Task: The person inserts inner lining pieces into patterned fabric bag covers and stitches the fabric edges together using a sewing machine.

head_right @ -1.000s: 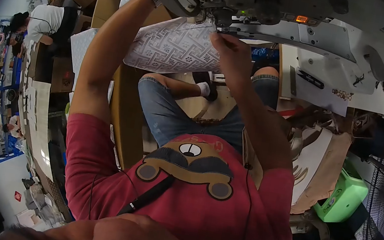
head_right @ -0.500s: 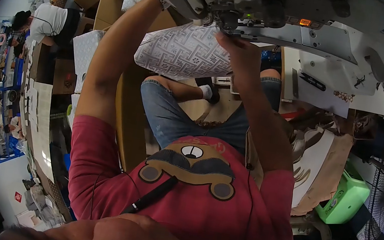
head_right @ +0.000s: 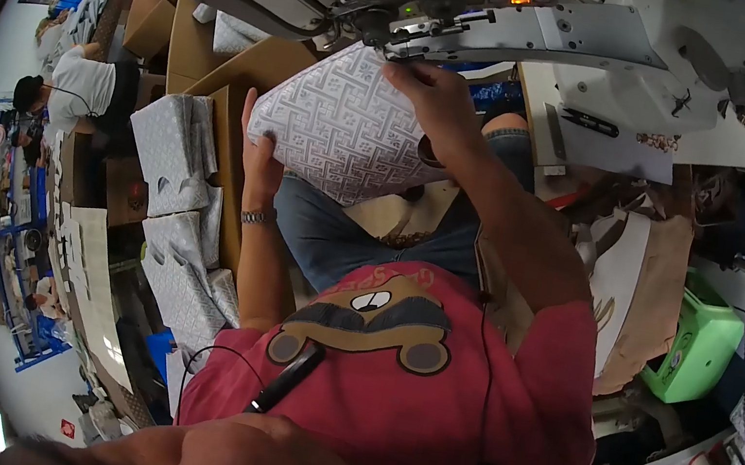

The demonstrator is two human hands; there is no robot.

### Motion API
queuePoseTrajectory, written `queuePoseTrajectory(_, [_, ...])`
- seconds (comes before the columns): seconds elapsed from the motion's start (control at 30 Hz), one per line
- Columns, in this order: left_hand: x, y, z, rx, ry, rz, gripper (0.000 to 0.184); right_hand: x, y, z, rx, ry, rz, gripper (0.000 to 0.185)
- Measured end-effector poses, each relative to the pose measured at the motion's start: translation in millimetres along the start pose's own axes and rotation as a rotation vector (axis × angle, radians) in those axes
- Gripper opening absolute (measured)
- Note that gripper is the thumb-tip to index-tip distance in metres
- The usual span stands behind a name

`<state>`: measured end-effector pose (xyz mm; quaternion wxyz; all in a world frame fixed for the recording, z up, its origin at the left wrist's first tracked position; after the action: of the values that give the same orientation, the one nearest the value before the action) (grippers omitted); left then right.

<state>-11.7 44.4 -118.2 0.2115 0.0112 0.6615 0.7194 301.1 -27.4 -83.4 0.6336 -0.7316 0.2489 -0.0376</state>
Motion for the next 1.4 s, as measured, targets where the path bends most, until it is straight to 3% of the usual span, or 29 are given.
queuePoseTrajectory(0.07, [-2.7,0.4,-0.7,-0.118,0.158,0.155,0.105,15.9,-11.6,-2.8,0.048,-0.063,-0.142,0.03])
queuePoseTrajectory(0.13, [-0.4,10.2,8.0,-0.127,0.147,0.172,0.104,33.6,-17.2,-5.9,-0.04,-0.3,-0.429,0.03])
queuePoseTrajectory(0.17, [1.8,14.4,10.3,-0.121,0.117,0.2,0.103,38.2,-10.5,-4.2,-0.044,-0.298,-0.428,0.03])
queuePoseTrajectory(0.23, [0.8,15.5,14.4,-0.141,0.082,0.177,0.099,42.4,-1.5,2.6,0.112,-0.347,-0.483,0.031])
queuePoseTrajectory(0.43, [-1.7,24.7,13.4,-0.106,0.098,0.144,0.09,39.9,-17.8,-10.7,0.23,-0.229,-0.65,0.028])
queuePoseTrajectory(0.97, [-5.4,33.6,13.3,-0.134,0.088,0.276,0.085,38.0,3.1,-17.9,0.23,-0.188,-0.453,0.023])
queuePoseTrajectory(1.07, [-8.8,36.5,10.4,-0.156,0.121,0.298,0.084,36.8,-1.2,-20.8,0.347,-0.13,-0.621,0.022])
queuePoseTrajectory(1.13, [-10.4,39.4,10.1,-0.17,0.125,0.313,0.083,36.3,-0.2,-22.2,0.583,-0.059,-0.688,0.022])
queuePoseTrajectory(1.23, [-14.2,48.7,9.8,-0.186,0.147,0.395,0.08,36.9,1.6,-23.4,0.663,-0.043,-0.639,0.022])
queuePoseTrajectory(1.33, [-21.0,63.0,7.5,-0.156,0.15,0.455,0.075,34.2,1.7,-21.5,0.613,-0.031,-0.682,0.022])
queuePoseTrajectory(1.4, [-21.5,66.5,11.7,-0.065,0.182,0.481,0.07,29.7,0.5,-18.8,0.618,-0.007,-0.664,0.022])
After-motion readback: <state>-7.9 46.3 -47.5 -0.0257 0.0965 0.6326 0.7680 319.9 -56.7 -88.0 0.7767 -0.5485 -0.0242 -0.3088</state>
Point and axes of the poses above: each hand's wrist, its own z-axis towards the middle knuckle, its own x-axis out of the back of the hand, y = z × x, the point moved 2 cm from there along z, towards the middle knuckle, and after that the axes turned 7 degrees about y, right-handed, at the moved point
